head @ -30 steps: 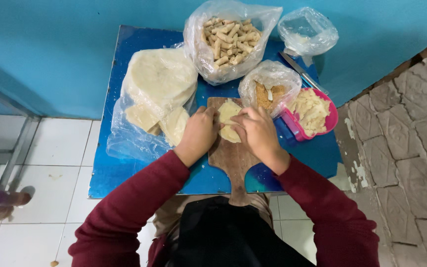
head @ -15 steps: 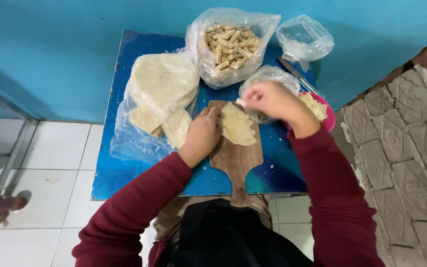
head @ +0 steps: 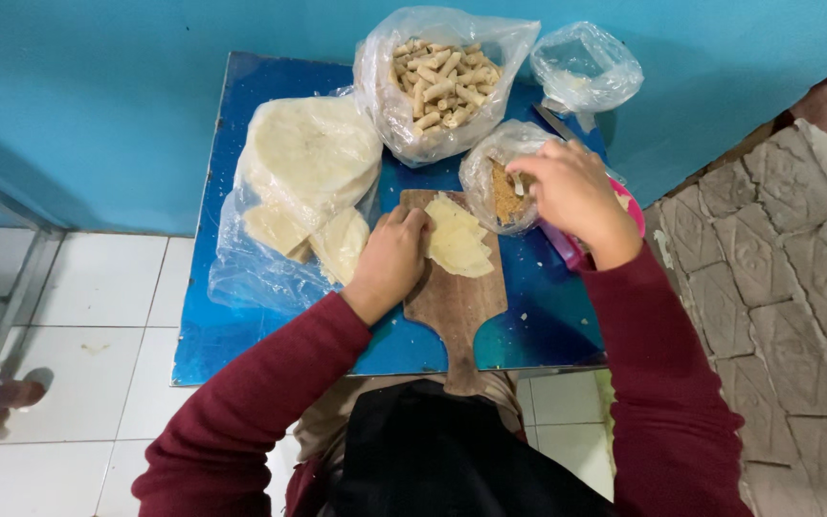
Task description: The person spreads brown filling onto small dough squares with a spoon, folds each square over the filling by hand, and stacks the folded pieces on a wooden board. They take new dough pieces from a bag and continue folding one piece at a time.
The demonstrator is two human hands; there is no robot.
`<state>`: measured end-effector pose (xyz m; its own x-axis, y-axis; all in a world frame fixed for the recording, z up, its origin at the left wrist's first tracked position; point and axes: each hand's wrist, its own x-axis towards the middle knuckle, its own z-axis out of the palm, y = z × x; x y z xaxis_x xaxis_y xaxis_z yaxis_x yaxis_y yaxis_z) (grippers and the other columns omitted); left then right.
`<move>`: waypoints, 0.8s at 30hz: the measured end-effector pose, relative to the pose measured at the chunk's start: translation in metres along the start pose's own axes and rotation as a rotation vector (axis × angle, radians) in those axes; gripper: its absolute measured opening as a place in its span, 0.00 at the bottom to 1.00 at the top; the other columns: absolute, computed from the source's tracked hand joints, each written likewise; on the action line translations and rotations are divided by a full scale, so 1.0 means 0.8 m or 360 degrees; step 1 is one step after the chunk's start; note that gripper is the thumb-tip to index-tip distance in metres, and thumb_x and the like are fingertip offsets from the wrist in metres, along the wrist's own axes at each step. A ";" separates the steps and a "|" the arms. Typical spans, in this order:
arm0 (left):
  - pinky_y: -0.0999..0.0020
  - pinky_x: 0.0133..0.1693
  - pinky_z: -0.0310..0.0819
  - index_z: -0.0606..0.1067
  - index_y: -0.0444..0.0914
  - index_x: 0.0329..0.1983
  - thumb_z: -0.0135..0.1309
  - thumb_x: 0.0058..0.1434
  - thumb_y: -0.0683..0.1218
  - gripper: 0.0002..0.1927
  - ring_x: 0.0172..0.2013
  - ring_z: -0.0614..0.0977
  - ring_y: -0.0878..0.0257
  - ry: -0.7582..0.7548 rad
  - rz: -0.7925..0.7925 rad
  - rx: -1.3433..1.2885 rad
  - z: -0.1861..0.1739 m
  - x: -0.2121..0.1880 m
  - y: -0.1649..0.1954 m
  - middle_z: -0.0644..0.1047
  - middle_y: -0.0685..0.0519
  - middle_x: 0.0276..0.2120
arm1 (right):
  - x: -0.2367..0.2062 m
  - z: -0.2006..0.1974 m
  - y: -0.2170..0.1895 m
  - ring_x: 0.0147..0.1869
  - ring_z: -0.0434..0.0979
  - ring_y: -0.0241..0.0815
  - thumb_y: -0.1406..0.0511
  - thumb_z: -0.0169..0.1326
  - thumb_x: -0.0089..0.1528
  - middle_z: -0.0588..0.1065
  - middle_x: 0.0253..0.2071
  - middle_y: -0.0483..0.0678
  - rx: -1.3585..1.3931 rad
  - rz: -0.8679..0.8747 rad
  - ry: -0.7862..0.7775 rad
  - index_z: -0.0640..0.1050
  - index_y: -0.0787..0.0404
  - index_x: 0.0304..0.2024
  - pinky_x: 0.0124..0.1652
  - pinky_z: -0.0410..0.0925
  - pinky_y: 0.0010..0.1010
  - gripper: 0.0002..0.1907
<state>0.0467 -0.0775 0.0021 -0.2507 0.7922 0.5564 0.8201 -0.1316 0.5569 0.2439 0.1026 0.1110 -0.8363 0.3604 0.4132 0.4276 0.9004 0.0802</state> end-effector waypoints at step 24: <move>0.53 0.41 0.74 0.78 0.37 0.35 0.56 0.64 0.50 0.11 0.38 0.79 0.46 -0.0344 0.0418 -0.0029 -0.071 0.072 0.049 0.77 0.46 0.32 | 0.065 -0.028 0.042 0.37 0.79 0.42 0.66 0.60 0.66 0.80 0.36 0.48 0.0727 0.0205 0.0575 0.83 0.58 0.39 0.37 0.70 0.33 0.03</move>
<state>0.0350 -0.0705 0.0910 0.0843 0.8377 0.5396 0.8322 -0.3570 0.4242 0.2224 0.1459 0.1554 -0.5833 0.4402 0.6827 0.2601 0.8974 -0.3564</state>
